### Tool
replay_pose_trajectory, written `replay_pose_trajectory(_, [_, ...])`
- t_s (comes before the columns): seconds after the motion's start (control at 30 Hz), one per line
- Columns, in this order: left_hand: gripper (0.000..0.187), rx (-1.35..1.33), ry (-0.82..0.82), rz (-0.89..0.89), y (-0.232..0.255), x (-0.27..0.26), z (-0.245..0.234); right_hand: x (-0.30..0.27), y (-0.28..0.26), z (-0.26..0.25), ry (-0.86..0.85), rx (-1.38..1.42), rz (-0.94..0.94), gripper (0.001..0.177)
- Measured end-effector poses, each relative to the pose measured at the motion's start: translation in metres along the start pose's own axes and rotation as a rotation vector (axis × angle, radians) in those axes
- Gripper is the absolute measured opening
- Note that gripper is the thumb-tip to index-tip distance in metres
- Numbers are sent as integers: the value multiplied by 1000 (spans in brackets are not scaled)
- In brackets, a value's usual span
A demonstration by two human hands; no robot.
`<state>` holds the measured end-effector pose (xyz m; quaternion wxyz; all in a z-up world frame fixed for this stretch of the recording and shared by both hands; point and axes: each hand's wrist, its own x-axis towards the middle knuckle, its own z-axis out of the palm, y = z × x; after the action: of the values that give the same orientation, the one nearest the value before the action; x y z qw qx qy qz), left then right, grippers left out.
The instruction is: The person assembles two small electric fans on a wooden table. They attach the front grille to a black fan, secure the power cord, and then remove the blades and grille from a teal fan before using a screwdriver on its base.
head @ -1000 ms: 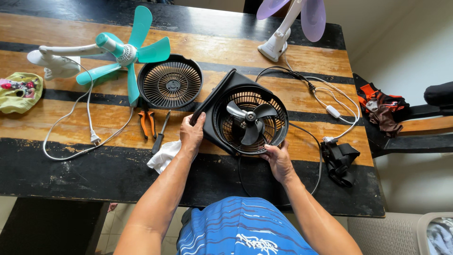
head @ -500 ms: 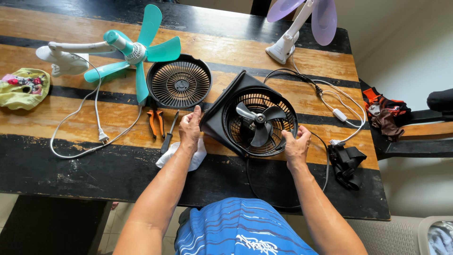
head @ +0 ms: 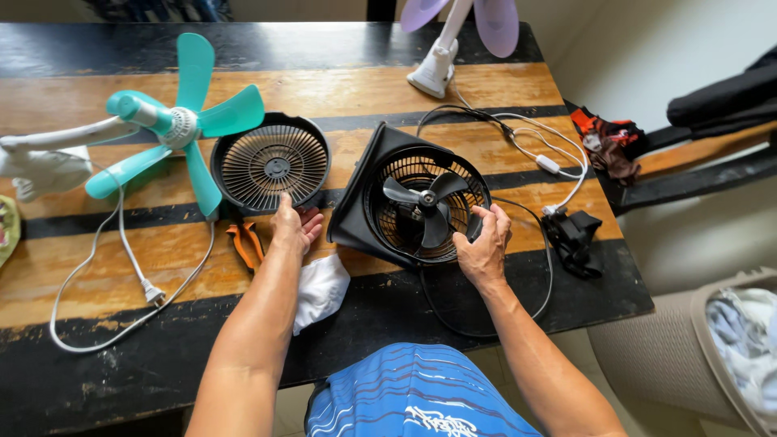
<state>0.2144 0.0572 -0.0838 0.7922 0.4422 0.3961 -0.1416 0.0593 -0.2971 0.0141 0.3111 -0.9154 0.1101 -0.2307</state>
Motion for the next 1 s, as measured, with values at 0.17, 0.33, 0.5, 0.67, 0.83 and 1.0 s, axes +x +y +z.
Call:
replay_pose_trajectory(0.17, [42, 32, 2, -24, 5, 2, 1, -16, -11, -18, -13, 43, 36, 56])
replay_pose_trajectory(0.33, [32, -12, -40, -10, 3, -10, 0, -20, -22, -25, -80, 84, 160, 56])
replay_pose_trajectory(0.5, [32, -11, -84, 33, -3, -22, -12, -13, 1, -17, -63, 104, 216, 62])
replay_pose_trajectory(0.67, [39, -49, -141, 8, -4, -40, -22, 20, 29, -2, -33, 186, 266, 72])
replay_pose_trajectory(0.83, [37, -73, -116, 70, -13, -72, -23, 59, 41, -2, -250, 502, 679, 61])
replay_pose_trajectory(1.0, [32, -44, -42, 236, -27, -98, -13, 82, 61, -4, -505, 591, 700, 36])
